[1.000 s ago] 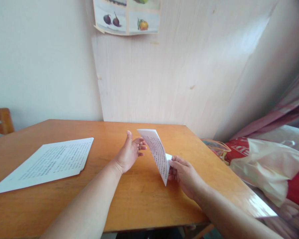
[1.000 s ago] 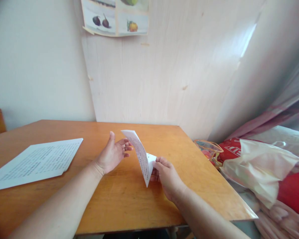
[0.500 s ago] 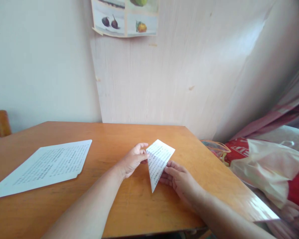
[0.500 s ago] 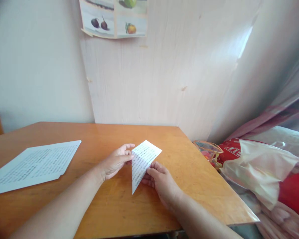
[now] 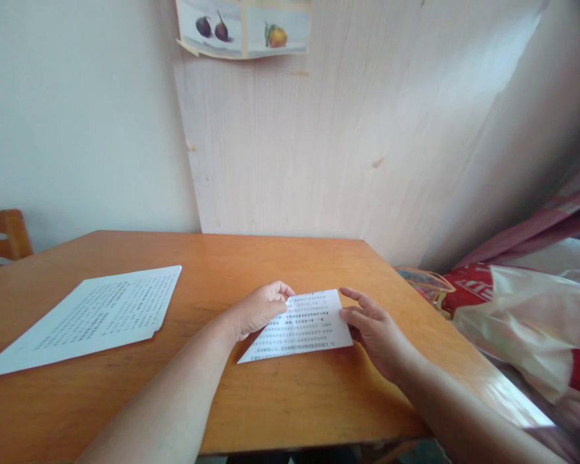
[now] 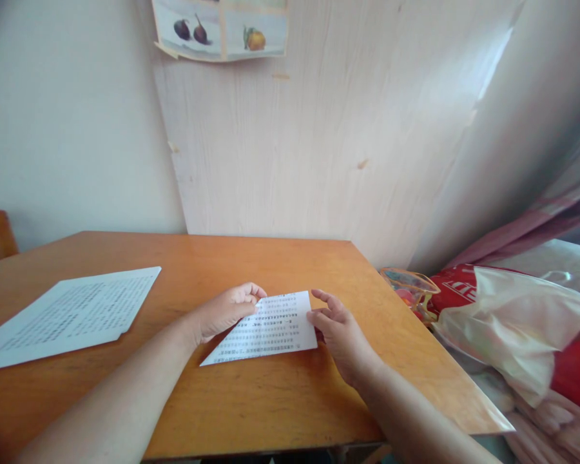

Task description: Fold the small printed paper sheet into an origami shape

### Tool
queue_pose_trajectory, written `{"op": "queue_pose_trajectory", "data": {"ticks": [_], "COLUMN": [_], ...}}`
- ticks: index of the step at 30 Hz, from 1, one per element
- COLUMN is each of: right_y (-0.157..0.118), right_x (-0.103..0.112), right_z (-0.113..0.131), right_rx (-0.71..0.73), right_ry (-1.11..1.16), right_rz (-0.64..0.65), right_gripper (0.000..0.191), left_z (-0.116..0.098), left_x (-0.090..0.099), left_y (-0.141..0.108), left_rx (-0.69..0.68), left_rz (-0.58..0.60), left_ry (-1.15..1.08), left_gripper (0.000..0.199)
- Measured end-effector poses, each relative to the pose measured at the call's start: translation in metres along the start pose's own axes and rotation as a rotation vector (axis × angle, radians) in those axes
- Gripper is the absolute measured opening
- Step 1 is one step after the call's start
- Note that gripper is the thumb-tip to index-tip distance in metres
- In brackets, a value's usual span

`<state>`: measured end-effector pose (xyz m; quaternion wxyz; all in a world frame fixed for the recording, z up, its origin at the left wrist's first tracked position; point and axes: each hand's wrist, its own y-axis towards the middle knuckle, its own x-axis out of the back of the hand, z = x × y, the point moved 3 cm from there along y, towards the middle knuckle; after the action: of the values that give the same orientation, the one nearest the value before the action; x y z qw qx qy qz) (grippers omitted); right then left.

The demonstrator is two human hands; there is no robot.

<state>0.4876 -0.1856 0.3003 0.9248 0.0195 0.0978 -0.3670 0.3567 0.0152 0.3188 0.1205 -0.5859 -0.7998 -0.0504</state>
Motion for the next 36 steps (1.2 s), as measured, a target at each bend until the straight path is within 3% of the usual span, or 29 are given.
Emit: {"op": "queue_pose_trajectory", "data": {"ticks": [3, 8, 11, 15, 19, 22, 27, 30, 36], "right_y": [-0.006, -0.020, -0.029, -0.039, -0.045, -0.046, -0.043, -0.041, -0.033], "right_x": [0.001, 0.006, 0.009, 0.010, 0.005, 0.001, 0.003, 0.002, -0.010], "right_z": [-0.001, -0.001, 0.003, 0.012, 0.018, 0.020, 0.025, 0.031, 0.045], "right_rx": [0.050, 0.011, -0.022, 0.061, 0.215, 0.342, 0.531, 0.584, 0.589], "right_ry": [-0.149, -0.399, -0.498, -0.724, -0.908, -1.025, -1.368, -1.334, -1.222], "right_rz": [0.055, 0.098, 0.188, 0.312, 0.321, 0.350, 0.345, 0.382, 0.590], "right_gripper": [0.073, 0.039, 0.034, 0.044, 0.040, 0.035, 0.031, 0.032, 0.028], "left_z": [0.005, 0.008, 0.003, -0.002, -0.003, -0.004, -0.008, -0.010, -0.012], "left_x": [-0.002, -0.007, -0.006, -0.007, -0.006, -0.005, -0.004, -0.004, -0.006], "left_y": [0.003, 0.010, 0.006, -0.003, -0.012, -0.015, -0.019, -0.021, -0.023], "left_rx": [-0.020, -0.098, -0.184, -0.068, 0.037, 0.054, -0.023, -0.030, -0.047], "left_rz": [-0.046, -0.113, -0.165, 0.007, 0.191, 0.244, 0.234, 0.233, 0.229], "left_ry": [0.100, 0.214, 0.443, 0.556, 0.630, 0.662, 0.710, 0.711, 0.735], "left_gripper": [0.037, 0.037, 0.030, 0.018, 0.017, 0.020, 0.022, 0.029, 0.032]}}
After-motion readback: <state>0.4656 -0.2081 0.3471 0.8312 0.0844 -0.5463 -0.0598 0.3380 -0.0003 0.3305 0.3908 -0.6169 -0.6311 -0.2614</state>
